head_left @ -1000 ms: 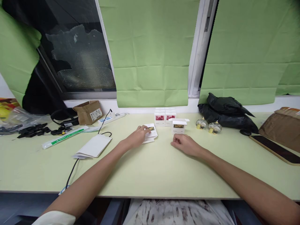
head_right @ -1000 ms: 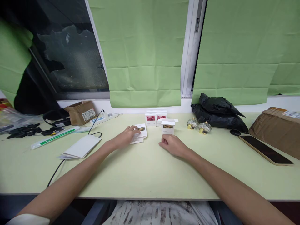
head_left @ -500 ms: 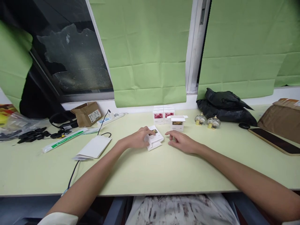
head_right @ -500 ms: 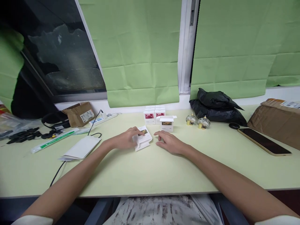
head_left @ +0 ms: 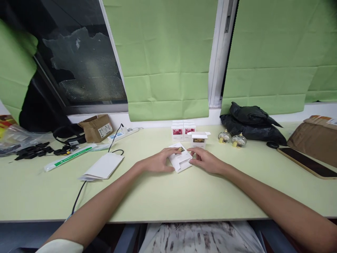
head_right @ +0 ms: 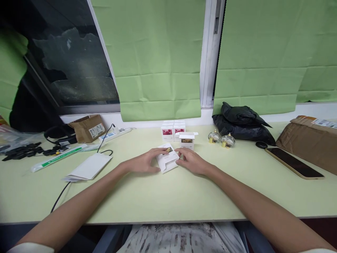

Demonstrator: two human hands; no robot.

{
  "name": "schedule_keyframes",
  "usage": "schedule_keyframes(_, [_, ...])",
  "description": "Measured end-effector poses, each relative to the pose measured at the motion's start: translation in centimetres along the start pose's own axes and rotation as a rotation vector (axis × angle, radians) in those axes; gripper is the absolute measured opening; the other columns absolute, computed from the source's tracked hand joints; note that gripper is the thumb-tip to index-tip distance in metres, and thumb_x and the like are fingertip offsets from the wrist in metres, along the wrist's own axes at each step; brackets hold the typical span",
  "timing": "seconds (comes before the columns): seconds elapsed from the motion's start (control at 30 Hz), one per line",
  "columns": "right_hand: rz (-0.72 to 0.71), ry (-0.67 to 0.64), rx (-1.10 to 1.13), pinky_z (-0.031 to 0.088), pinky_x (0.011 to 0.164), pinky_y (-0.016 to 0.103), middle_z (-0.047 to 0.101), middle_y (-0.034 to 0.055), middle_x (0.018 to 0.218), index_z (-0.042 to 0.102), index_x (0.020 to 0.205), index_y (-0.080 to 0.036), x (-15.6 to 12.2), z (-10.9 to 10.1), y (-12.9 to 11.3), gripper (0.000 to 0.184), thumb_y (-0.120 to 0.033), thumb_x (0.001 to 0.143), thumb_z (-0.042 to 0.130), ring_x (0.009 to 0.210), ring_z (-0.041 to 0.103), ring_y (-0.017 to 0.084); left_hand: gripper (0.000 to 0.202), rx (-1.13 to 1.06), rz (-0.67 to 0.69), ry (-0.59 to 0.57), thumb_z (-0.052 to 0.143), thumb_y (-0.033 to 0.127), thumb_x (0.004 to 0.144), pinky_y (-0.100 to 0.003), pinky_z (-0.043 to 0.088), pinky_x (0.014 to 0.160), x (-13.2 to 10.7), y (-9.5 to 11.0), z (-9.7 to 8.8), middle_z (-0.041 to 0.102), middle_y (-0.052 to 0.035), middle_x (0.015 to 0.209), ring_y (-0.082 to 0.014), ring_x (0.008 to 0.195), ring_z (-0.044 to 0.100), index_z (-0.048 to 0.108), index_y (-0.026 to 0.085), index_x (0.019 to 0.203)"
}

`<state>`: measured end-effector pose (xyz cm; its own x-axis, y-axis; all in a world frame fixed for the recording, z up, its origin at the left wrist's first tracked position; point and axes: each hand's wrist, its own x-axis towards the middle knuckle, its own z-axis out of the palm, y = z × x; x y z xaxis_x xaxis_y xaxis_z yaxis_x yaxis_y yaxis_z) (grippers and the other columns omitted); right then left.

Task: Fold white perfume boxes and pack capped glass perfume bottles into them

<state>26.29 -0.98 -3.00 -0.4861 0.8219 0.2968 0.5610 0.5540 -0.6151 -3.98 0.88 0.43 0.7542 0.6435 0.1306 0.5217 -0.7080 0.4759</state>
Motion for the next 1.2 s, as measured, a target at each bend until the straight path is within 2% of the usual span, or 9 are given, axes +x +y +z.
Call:
schedule_keyframes(0.23, [-0.057, 0.084, 0.065, 0.052, 0.087, 0.037, 0.066, 0.0071, 0.117, 0.066, 0.129, -0.025, 0.0, -0.6, -0.3, 0.04, -0.046, 0.095, 0.068, 0.093, 0.06, 0.022, 0.088, -0.038, 0.033, 0.092, 0.078, 0.037, 0.084, -0.049, 0.029, 0.13, 0.3, 1.0, 0.7, 0.037, -0.0075, 0.168, -0.0314, 0.16, 0.027, 0.038, 0.031, 0.162])
schedule_keyframes(0.37, [-0.067, 0.06, 0.095, 0.052, 0.088, 0.038, 0.066, 0.007, 0.116, 0.069, 0.125, -0.025, -0.1, -0.8, -0.4, 0.037, -0.047, 0.095, 0.069, 0.093, 0.062, 0.021, 0.086, 0.005, 0.025, 0.044, 0.075, 0.038, 0.086, -0.053, 0.025, 0.131, 0.2, 1.0, 0.5, 0.029, -0.0056, 0.173, -0.0322, 0.163, 0.018, 0.037, 0.033, 0.163])
schedule_keyframes(0.47, [-0.056, 0.024, 0.102, 0.053, 0.089, 0.038, 0.066, 0.0074, 0.118, 0.071, 0.124, -0.025, -0.1, -0.5, -0.4, 0.035, -0.047, 0.098, 0.065, 0.098, 0.065, 0.022, 0.085, 0.04, 0.002, -0.007, 0.075, 0.036, 0.087, -0.055, 0.026, 0.13, 0.1, 0.5, 0.2, 0.024, -0.0056, 0.175, -0.0345, 0.162, 0.017, 0.038, 0.034, 0.163])
schedule_keyframes(0.57, [-0.041, 0.016, 0.091, 0.054, 0.09, 0.039, 0.068, 0.0083, 0.119, 0.072, 0.126, -0.025, -0.1, -0.2, -0.4, 0.035, -0.047, 0.101, 0.06, 0.1, 0.066, 0.024, 0.087, 0.056, -0.01, -0.023, 0.076, 0.037, 0.085, -0.054, 0.028, 0.129, 0.0, 0.0, 0.0, 0.026, -0.0062, 0.174, -0.0354, 0.162, 0.019, 0.037, 0.033, 0.164])
schedule_keyframes(0.77, [-0.055, 0.042, 0.129, 0.055, 0.092, 0.039, 0.065, 0.0085, 0.131, 0.072, 0.126, -0.027, -0.2, -0.2, -1.1, 0.033, -0.045, 0.103, 0.057, 0.109, 0.066, 0.024, 0.081, 0.092, -0.007, 0.021, 0.073, 0.035, 0.088, -0.052, 0.03, 0.129, 0.1, -0.2, -0.1, 0.034, -0.0045, 0.171, -0.0331, 0.161, 0.024, 0.04, 0.035, 0.162])
schedule_keyframes(0.9, [-0.074, 0.071, 0.147, 0.056, 0.095, 0.039, 0.064, 0.0098, 0.134, 0.068, 0.133, -0.028, -0.3, -0.2, -1.5, 0.037, -0.046, 0.104, 0.054, 0.113, 0.065, 0.024, 0.08, 0.049, 0.035, 0.028, 0.07, 0.028, 0.088, -0.052, 0.028, 0.13, 0.2, 0.2, 0.0, 0.037, -0.0032, 0.169, -0.0316, 0.162, 0.021, 0.04, 0.035, 0.162])
schedule_keyframes(1.07, [-0.062, 0.109, 0.21, 0.055, 0.101, 0.043, 0.061, 0.0093, 0.145, 0.046, 0.156, -0.031, -0.2, 0.3, -1.5, 0.054, -0.048, 0.105, 0.051, 0.128, 0.059, 0.026, 0.088, -0.034, 0.051, 0.088, 0.067, 0.018, 0.086, -0.047, 0.034, 0.128, 0.5, 0.6, 0.8, 0.026, -0.0046, 0.173, -0.0299, 0.161, 0.022, 0.032, 0.034, 0.165])
schedule_keyframes(1.2, [-0.045, 0.095, 0.311, 0.053, 0.106, 0.044, 0.058, 0.0084, 0.15, 0.046, 0.156, -0.031, -0.2, 0.6, -1.4, 0.051, -0.048, 0.108, 0.045, 0.129, 0.06, 0.025, 0.089, -0.129, 0.076, 0.12, 0.063, 0.019, 0.09, -0.045, 0.044, 0.123, 0.7, 0.9, 1.4, 0.021, -0.0047, 0.175, -0.0283, 0.159, 0.028, 0.022, 0.035, 0.168])
